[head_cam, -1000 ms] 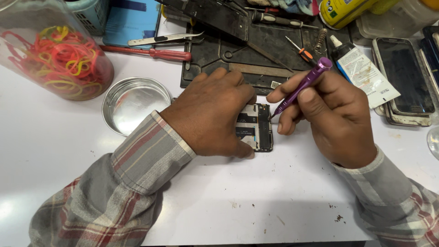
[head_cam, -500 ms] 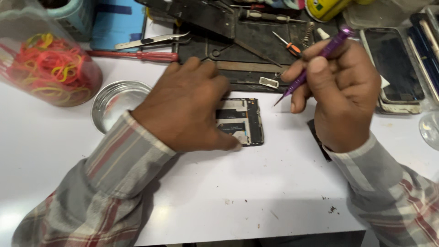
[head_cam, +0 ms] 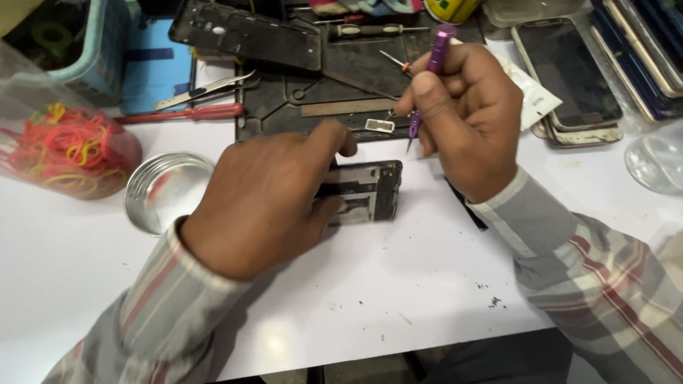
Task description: The person uses a purple precision screwdriver to remove screws from a disassembled mobile phone chassis on a white workbench. They then apply adhesive from a tube to the chassis and continue removing screws while handling the phone body.
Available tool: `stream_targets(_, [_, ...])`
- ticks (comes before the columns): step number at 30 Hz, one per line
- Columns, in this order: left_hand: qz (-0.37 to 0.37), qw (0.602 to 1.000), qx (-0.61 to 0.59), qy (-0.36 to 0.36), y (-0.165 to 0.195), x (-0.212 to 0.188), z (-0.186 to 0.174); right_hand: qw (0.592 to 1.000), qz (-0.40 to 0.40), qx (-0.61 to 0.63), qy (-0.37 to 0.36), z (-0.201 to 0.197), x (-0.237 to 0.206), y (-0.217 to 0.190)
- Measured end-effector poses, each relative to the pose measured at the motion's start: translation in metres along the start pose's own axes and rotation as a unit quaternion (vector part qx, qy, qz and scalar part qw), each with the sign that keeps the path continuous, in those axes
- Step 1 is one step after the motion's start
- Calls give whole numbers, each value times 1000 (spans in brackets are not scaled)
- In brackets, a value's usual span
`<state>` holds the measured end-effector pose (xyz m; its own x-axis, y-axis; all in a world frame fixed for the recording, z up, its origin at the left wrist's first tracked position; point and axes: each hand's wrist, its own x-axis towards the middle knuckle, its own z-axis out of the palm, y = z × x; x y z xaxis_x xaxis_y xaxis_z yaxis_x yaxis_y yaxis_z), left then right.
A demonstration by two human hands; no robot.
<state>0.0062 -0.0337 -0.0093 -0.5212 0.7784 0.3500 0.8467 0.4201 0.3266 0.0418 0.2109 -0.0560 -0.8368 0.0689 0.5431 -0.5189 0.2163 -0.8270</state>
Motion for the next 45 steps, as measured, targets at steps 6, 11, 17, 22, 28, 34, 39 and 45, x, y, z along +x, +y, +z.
stream_targets(6, [31, 992, 89, 86, 29, -21, -2, 1000, 2, 7, 15, 6, 2, 6])
stream_targets(11, [38, 982, 152, 107, 35, -37, -2, 1000, 3, 2, 23, 9, 5, 10])
stream_targets(17, [64, 977, 180, 98, 30, -47, 3, 999, -21, -40, 21, 11, 7, 14])
stream_targets(22, [72, 974, 184, 112, 29, -52, 5, 999, -22, -40, 28, 12, 8, 17])
stream_targets(28, [53, 976, 185, 101, 29, -52, 2, 998, -50, -45, 16, 13, 8, 18])
stream_targets(34, [54, 974, 181, 128, 32, -56, -1, 998, -53, -38, 16, 14, 9, 16])
stream_targets(39, [46, 976, 174, 120, 32, -56, -1, 997, -41, -54, 23, 15, 10, 14])
stream_targets(45, [13, 977, 179, 113, 35, -57, -1, 996, -58, -66, 19, 16, 9, 12])
